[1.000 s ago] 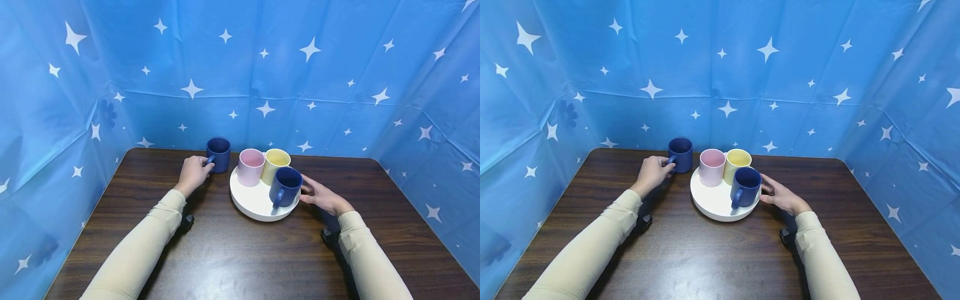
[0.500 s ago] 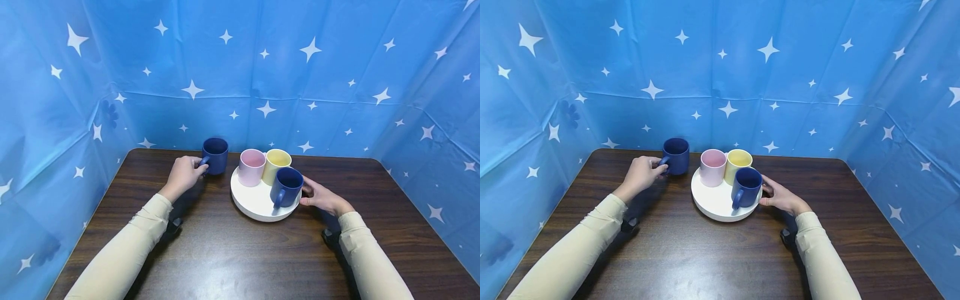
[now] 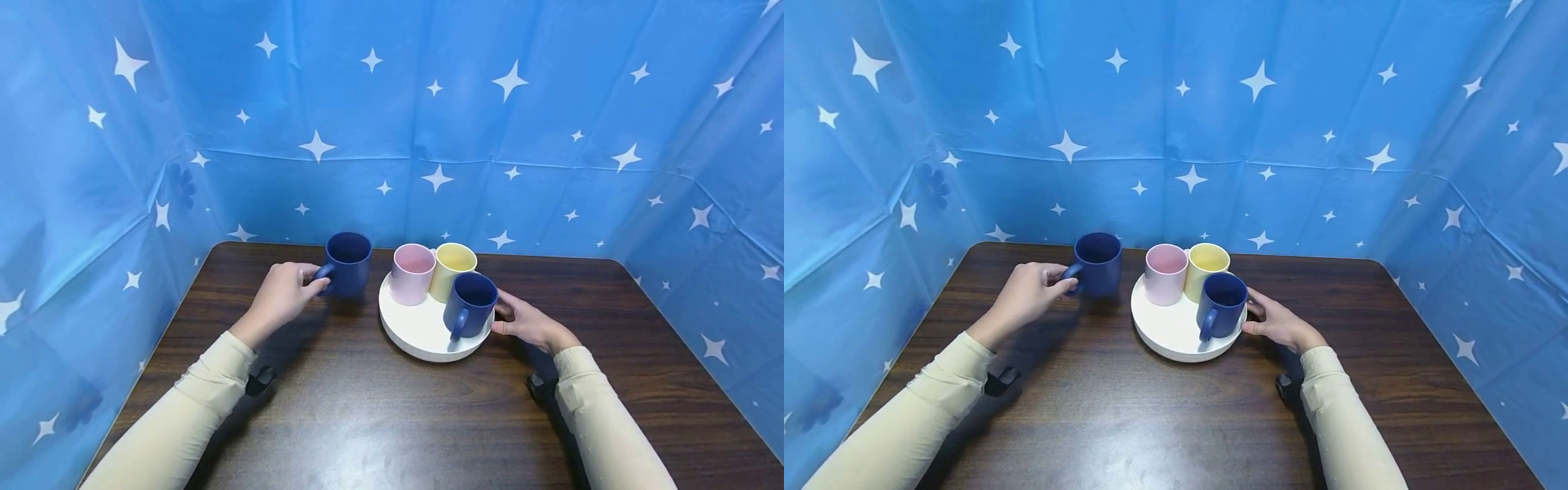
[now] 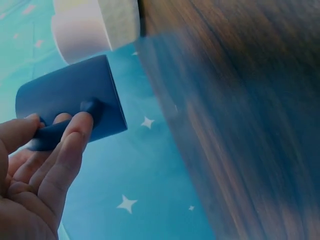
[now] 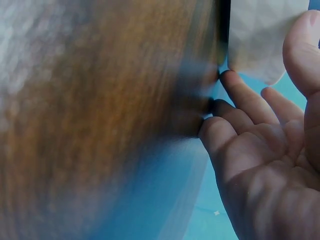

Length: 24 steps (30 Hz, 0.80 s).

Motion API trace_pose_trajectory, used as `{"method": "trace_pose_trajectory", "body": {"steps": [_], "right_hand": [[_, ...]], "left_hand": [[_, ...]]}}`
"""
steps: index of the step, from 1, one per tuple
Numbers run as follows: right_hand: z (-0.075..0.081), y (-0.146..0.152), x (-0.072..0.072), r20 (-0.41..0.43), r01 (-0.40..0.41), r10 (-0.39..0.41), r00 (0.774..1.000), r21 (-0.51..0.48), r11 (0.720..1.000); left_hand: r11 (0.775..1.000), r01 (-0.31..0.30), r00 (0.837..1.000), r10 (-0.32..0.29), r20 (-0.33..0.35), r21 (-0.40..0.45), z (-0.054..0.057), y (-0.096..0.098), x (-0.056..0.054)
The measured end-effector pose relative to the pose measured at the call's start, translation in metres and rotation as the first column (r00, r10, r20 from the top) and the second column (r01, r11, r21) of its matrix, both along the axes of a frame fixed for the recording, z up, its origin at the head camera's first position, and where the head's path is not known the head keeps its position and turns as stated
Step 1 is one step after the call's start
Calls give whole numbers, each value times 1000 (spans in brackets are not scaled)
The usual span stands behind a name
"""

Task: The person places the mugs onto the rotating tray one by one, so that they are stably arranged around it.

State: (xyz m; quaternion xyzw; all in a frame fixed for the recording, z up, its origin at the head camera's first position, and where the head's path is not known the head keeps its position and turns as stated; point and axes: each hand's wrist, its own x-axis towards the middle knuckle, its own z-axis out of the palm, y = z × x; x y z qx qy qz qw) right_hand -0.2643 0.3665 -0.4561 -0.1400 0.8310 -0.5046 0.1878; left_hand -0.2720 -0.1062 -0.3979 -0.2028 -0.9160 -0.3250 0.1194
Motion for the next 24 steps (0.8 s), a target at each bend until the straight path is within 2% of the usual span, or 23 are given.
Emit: {"method": "trace_pose_trajectory", "body": {"steps": [10, 18, 24], "right_hand": [[0, 0, 3, 3, 26, -26, 1000, 19, 999], [0, -1, 3, 25, 61, -63, 998, 53, 997], [1, -1, 2, 10, 74, -75, 997, 60, 995]], "left_hand": [[997, 56, 997, -59, 44, 56, 1, -10, 8], [994, 84, 993, -89, 72, 67, 3, -15, 14], [990, 109, 988, -118, 95, 90, 6, -17, 20]]}}
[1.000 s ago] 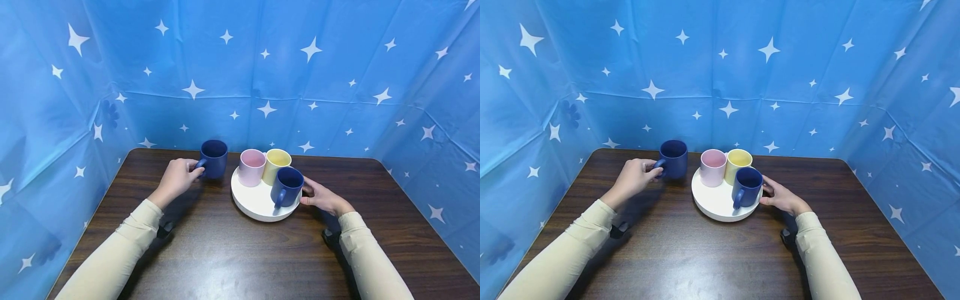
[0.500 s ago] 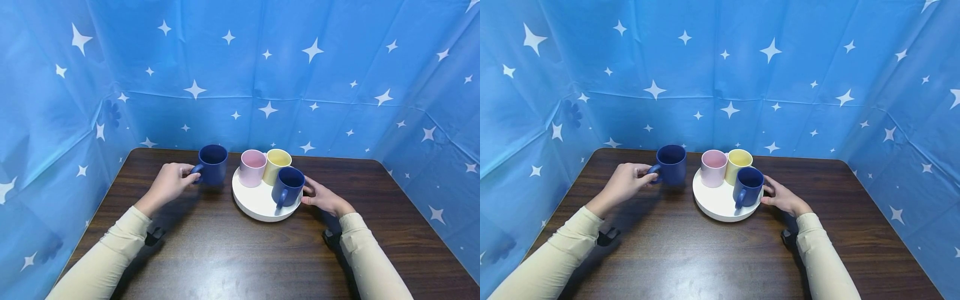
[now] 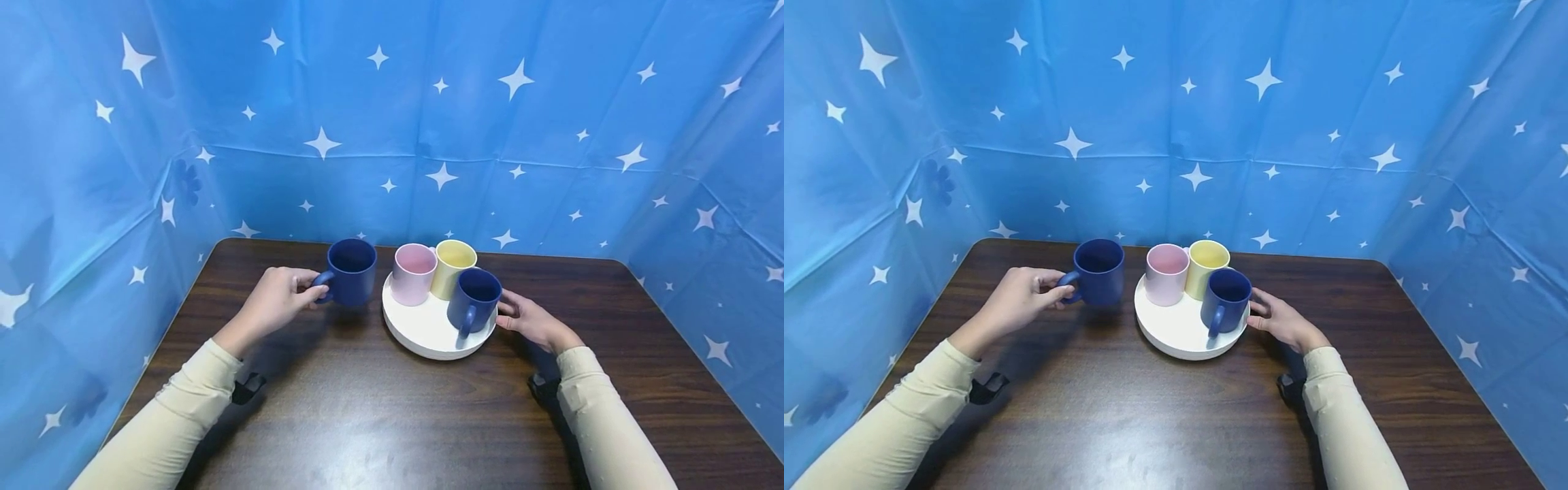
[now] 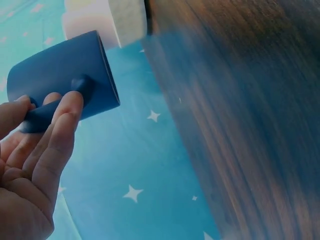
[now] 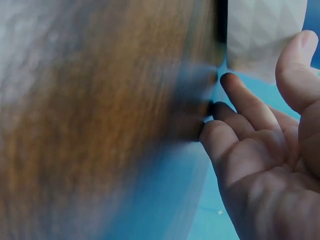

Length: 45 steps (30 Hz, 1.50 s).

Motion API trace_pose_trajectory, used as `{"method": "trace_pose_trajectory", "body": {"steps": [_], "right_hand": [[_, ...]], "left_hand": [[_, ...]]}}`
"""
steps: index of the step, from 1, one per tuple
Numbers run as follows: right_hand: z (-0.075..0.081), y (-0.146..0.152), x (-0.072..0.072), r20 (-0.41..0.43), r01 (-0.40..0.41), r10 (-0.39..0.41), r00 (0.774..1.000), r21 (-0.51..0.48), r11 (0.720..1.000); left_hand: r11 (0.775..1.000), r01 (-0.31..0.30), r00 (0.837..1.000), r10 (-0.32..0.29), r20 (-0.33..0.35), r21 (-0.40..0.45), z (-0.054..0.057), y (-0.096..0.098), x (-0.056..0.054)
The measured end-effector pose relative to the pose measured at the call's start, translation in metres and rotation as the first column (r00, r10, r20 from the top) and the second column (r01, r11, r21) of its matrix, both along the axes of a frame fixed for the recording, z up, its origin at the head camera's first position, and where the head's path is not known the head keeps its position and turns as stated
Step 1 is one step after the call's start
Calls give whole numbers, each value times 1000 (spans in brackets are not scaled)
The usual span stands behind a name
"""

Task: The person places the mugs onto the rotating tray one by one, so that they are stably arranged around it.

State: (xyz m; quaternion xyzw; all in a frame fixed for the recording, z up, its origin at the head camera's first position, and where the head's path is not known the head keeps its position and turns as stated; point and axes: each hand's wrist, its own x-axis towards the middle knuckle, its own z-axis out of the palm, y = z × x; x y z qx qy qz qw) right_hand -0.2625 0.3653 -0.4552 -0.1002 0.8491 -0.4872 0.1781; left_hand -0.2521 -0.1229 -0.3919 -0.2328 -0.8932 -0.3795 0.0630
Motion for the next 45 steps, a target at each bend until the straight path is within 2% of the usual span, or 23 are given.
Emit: {"method": "trace_pose_trajectory", "body": {"steps": [14, 20, 26, 33, 37, 45], "right_hand": [[-1, 3, -1, 10, 80, -80, 997, 18, 997], [1, 2, -1, 21, 92, -93, 995, 58, 994], [2, 1, -1, 16, 63, -64, 998, 39, 997], [2, 2, -1, 42, 21, -21, 999, -12, 1000], [0, 3, -2, 45, -1, 3, 999, -29, 1000], [-1, 4, -2, 30, -24, 25, 999, -39, 999]], "left_hand": [[998, 43, 999, -44, 22, 34, 9, 2, 7], [997, 73, 997, -74, 20, 40, 16, 4, 12], [991, 120, 992, -122, 24, 51, 22, 8, 17], [978, 183, 980, -189, 61, 97, 25, 18, 21], [973, 196, 976, -205, 69, 118, 26, 24, 21], [968, 232, 970, -238, 54, 93, 25, 39, 20]]}}
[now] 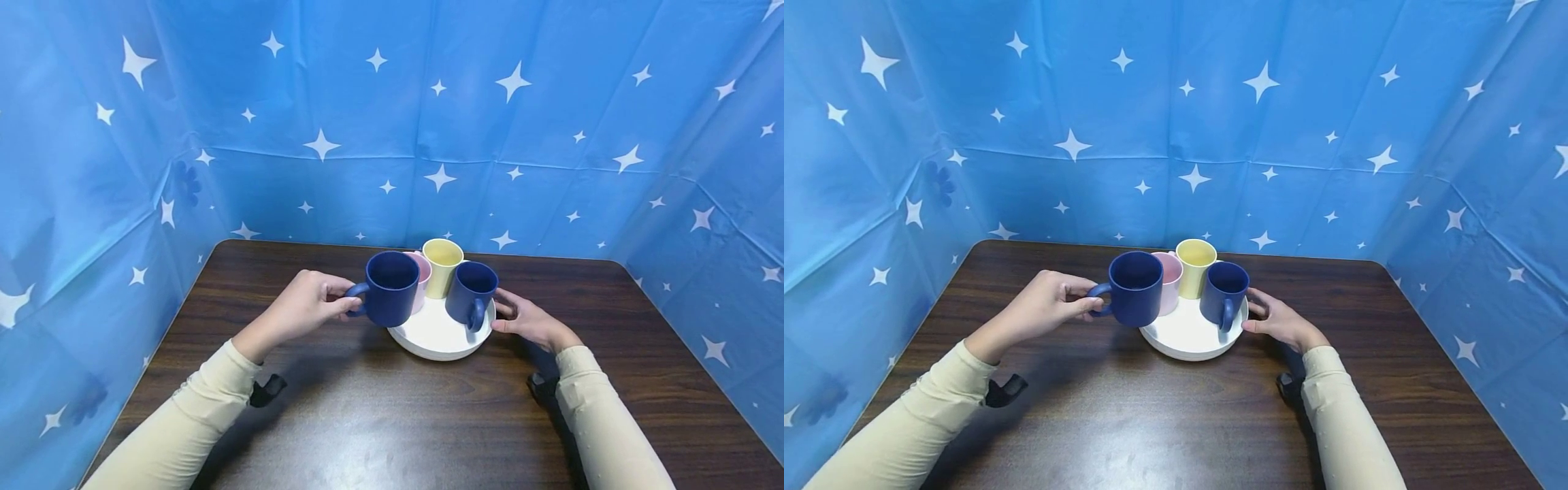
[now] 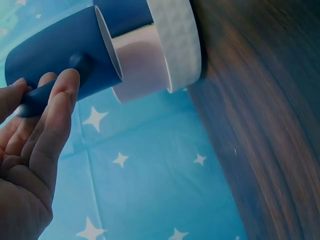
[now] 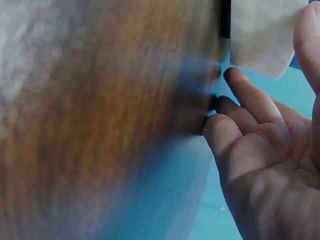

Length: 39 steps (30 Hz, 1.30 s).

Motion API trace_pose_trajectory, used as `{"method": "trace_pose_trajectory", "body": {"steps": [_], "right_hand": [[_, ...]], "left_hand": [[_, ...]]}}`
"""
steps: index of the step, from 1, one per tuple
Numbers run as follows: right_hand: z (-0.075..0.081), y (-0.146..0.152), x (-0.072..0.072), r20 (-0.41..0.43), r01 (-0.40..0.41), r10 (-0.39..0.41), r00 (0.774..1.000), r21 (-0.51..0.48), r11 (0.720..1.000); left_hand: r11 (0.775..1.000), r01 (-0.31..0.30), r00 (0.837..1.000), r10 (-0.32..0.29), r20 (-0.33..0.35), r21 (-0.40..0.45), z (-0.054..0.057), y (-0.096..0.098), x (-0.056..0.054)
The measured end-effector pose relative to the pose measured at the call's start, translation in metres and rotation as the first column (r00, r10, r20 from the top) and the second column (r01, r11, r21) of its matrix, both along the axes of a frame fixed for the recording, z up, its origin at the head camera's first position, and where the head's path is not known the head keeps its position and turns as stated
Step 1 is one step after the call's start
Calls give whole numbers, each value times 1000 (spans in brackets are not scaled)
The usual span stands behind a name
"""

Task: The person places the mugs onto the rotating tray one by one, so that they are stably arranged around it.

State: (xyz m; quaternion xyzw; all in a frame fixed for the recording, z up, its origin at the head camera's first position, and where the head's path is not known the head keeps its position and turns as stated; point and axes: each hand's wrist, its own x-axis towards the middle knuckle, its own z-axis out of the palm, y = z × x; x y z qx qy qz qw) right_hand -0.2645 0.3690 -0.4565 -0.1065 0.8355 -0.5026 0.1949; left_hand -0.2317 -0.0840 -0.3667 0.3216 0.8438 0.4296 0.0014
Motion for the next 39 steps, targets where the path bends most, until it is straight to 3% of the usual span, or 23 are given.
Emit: {"method": "trace_pose_trajectory", "body": {"steps": [11, 23, 39], "right_hand": [[-2, 1, 0, -14, 1, -1, 1000, 6, 1000], [-3, 1, 0, -17, 24, -24, 1000, 29, 999], [0, -1, 1, -19, 23, -23, 1000, -2, 1000]], "left_hand": [[997, 67, 994, -69, 89, 28, -3, 32, -1], [992, 122, 988, -123, 95, 19, -15, 64, -9], [986, 159, 987, -158, 36, -40, -38, 85, -21]]}}
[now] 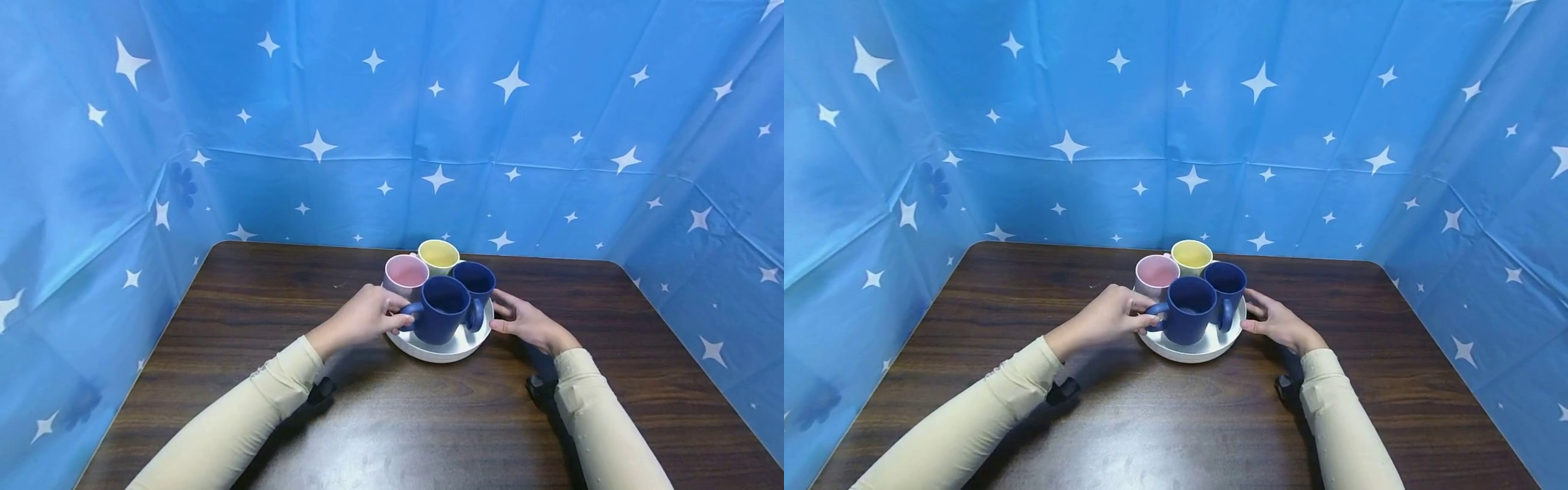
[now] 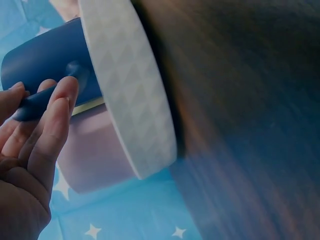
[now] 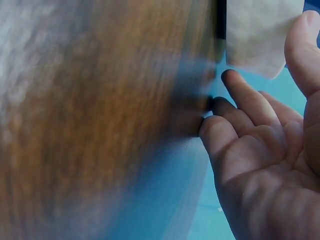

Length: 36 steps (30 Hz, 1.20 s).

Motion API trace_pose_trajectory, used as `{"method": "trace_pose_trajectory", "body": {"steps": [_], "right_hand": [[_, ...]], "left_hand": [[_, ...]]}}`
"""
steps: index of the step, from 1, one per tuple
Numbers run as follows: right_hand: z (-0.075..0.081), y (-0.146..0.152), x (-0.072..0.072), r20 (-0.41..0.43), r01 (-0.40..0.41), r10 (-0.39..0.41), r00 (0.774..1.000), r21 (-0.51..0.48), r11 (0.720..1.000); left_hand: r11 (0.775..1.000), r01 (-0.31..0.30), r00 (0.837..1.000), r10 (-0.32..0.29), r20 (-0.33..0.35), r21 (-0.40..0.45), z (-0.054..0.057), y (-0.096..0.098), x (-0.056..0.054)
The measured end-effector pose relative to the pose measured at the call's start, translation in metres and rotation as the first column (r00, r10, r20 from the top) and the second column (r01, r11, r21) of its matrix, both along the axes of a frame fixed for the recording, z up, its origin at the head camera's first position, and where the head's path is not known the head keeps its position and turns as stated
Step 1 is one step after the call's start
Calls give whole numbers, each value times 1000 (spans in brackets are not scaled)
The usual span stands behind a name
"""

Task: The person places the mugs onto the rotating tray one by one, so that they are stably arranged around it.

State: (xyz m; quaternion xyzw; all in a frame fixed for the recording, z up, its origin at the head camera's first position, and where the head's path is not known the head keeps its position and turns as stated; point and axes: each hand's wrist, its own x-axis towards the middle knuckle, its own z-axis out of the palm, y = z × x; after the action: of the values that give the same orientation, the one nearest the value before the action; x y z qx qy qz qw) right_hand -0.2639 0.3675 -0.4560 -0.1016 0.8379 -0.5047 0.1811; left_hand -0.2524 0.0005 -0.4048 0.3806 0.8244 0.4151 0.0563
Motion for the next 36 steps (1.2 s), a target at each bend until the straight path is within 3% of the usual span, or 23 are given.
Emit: {"method": "trace_pose_trajectory", "body": {"steps": [14, 26, 36], "right_hand": [[-2, 2, 0, -4, 0, 0, 1000, -7, 1000], [-4, 2, -1, -17, 10, -10, 1000, 32, 999], [-4, 3, 0, -45, -25, 25, 999, 11, 1000]], "left_hand": [[999, 34, 999, -33, 24, -27, -9, 9, -1], [995, 56, 997, -52, 60, -79, -8, 16, -4], [996, 15, 1000, -14, 2, -93, -8, 17, -5]]}}
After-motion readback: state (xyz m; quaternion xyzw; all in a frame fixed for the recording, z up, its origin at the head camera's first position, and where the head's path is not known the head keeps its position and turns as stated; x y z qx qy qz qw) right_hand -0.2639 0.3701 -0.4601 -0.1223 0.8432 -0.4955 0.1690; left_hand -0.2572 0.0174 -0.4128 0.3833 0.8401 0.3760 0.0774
